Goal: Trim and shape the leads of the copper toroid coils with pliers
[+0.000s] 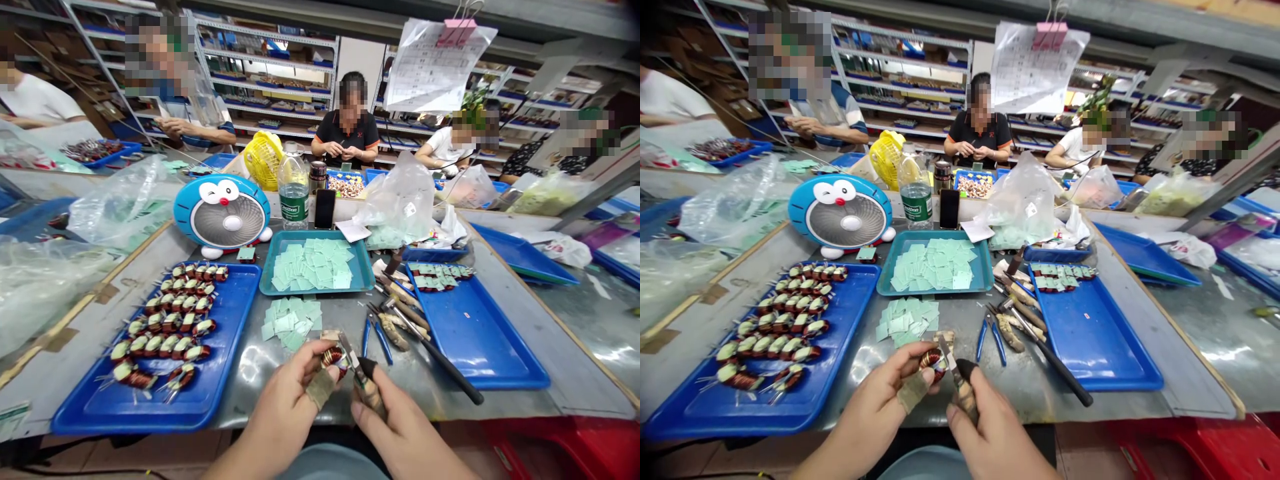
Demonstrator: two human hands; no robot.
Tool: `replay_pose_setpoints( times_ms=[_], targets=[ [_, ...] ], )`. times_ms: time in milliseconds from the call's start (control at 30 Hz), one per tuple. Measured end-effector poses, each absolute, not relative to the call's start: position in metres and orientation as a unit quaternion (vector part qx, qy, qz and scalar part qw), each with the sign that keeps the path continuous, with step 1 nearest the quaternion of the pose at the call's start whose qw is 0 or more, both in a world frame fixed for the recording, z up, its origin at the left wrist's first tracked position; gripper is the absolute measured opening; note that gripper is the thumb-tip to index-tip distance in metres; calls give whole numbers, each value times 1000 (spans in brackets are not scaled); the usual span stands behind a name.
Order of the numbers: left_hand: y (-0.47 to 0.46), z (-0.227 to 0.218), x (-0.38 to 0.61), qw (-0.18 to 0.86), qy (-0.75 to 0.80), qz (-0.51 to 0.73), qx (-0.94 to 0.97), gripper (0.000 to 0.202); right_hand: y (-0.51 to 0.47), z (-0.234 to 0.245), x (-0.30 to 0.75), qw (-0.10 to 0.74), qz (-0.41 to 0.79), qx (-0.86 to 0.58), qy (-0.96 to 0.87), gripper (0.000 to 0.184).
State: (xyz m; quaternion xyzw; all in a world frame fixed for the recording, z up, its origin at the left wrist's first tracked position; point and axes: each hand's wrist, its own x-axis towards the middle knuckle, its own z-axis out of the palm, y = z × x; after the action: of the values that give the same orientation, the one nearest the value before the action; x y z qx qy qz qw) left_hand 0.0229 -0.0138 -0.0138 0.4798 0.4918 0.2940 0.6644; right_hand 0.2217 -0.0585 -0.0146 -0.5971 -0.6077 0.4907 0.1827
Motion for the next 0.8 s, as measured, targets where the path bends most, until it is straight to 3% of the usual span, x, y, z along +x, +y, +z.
replay_pose_setpoints(
  times_ms=[300, 500, 800],
  targets=[
    [-18, -15, 17, 583, 536, 248, 558, 45, -64, -18, 216, 171, 519, -586, -599, 21],
    [-18, -11, 23, 617, 512, 272, 532, 47, -62, -15, 215, 192, 497, -593, -603, 14],
    [-16, 5, 21, 586, 505, 284, 566, 27, -64, -10, 207, 256, 535, -565, -574, 18]
  ],
)
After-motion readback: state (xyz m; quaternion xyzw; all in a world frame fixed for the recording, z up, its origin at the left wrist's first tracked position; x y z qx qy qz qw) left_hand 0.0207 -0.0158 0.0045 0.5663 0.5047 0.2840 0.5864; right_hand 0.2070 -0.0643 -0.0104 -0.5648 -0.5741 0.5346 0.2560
